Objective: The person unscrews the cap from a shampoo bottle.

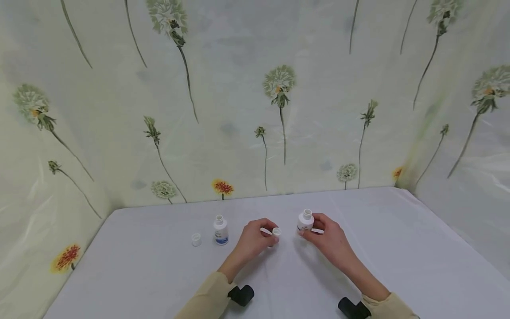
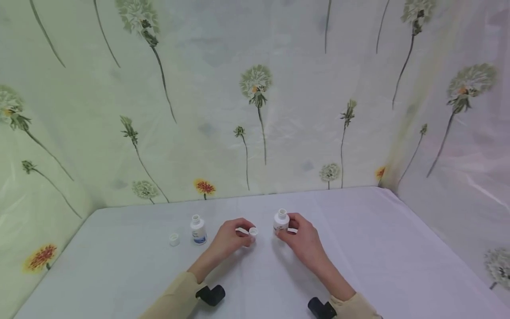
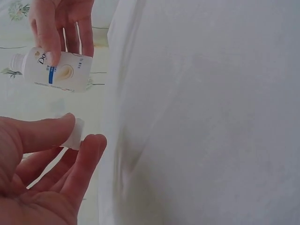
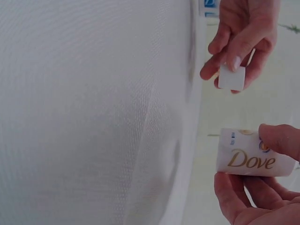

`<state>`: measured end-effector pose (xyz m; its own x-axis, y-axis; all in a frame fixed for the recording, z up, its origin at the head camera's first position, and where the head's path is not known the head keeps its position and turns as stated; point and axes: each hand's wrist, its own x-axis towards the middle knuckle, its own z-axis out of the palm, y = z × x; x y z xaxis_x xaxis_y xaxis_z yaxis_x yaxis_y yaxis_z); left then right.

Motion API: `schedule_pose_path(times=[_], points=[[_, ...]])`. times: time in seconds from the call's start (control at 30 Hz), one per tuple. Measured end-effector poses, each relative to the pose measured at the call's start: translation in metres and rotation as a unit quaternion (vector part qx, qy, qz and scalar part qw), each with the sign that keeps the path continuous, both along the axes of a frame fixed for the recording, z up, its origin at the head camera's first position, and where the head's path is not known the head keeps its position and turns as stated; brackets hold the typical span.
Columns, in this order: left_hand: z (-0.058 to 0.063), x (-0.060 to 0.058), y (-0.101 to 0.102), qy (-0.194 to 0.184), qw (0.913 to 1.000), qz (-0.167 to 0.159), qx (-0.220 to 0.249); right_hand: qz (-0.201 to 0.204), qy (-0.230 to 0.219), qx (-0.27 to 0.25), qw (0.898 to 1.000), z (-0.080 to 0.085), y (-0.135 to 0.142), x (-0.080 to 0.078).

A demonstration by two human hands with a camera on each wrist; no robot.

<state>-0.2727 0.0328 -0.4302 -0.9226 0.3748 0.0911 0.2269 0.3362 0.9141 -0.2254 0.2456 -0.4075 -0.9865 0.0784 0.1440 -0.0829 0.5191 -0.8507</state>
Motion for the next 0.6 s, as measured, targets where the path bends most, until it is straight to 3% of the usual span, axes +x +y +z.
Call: schedule_pose_path(times=[0.6], points=[[-0.001,-0.009,0.019,0.007,0.9996,0.004,-0.028,-0.025,-0.016,0.032,0.999,-0.003,0.012,-0.006]])
